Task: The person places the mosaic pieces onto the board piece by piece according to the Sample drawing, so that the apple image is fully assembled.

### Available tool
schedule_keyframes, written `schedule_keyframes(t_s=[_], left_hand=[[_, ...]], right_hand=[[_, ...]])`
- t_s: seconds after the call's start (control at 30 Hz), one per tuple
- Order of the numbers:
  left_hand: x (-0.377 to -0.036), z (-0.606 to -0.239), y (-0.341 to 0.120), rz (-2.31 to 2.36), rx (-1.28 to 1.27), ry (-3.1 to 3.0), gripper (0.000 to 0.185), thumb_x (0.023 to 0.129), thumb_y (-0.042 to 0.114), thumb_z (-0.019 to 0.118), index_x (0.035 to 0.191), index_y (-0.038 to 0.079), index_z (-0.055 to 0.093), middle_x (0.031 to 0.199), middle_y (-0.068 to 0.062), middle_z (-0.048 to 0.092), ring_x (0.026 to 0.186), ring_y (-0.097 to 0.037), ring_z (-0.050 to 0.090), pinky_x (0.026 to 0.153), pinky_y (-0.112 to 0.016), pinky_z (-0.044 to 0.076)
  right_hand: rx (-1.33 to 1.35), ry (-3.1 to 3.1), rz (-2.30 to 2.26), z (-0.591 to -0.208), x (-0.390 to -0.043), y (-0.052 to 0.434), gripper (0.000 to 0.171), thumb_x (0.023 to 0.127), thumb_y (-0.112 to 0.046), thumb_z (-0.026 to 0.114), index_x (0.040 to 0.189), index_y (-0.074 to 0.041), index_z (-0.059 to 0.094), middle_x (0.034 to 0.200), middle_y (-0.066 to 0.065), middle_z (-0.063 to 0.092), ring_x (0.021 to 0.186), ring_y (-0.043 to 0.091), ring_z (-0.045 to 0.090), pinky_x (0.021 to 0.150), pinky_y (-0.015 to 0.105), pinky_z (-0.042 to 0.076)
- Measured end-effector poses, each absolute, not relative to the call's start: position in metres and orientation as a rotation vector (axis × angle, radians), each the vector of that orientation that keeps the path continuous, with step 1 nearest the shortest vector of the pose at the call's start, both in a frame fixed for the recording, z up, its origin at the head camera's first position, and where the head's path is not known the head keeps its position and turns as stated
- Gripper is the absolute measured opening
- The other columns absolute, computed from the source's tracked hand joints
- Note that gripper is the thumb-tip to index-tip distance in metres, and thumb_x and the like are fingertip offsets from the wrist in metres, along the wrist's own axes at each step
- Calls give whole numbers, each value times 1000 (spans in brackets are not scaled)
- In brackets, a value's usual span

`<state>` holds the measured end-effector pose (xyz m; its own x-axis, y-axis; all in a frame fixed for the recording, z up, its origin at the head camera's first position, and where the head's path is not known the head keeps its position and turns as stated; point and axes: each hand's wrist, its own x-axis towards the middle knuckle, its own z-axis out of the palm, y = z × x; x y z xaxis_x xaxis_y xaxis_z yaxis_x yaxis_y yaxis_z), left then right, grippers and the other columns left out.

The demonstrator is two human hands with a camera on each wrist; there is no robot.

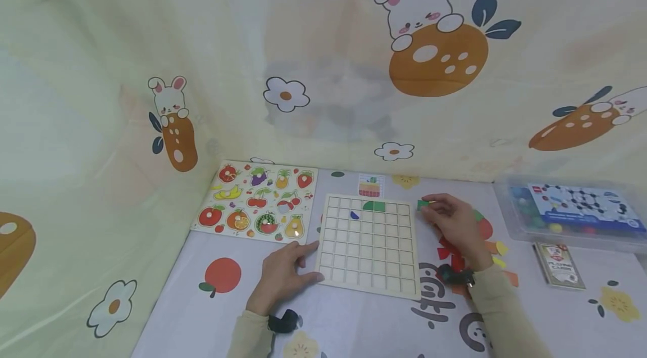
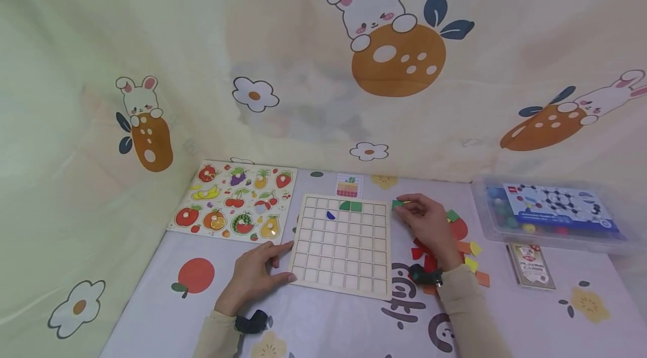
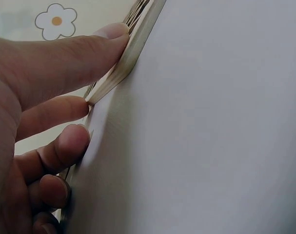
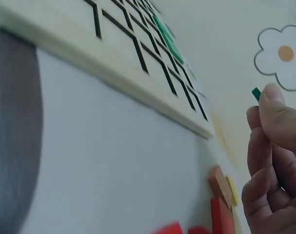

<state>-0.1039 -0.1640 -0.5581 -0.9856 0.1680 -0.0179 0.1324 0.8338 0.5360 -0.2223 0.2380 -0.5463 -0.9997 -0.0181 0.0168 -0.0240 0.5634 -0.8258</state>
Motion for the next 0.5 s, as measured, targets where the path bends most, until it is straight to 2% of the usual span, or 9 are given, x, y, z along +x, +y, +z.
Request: schedule_keyframes(t_s=[0.23,0.3,0.5], left_hand=[[-105,-557,-165,864,217,2925,72,78,50,91,144,33,68,79,14,49,65,-4,37,64,-24,30],[-105,-557,-165,863,217,2924,72,78,51,91,144,33,68,79,14,49,65,-4,37,64,-24,30],[-105,-557,-164,869,206,2912,72,79,50,91,144,33,67,80,14,49,66,-4,38,65,-24,31]], right_hand=[[147,-2870,1472,-544,-228,221,40,100,-38,75,132,-15,71,110,8,77,99,21,69,87,17,48],[197,-2876,1484,-546,-230,216,39,99,-38,77,130,-15,71,108,7,78,97,21,69,88,18,48],[320,-2915,1411,-551,-233,196,31,95,-32,82,120,-14,74,103,5,77,90,20,65,79,28,50]])
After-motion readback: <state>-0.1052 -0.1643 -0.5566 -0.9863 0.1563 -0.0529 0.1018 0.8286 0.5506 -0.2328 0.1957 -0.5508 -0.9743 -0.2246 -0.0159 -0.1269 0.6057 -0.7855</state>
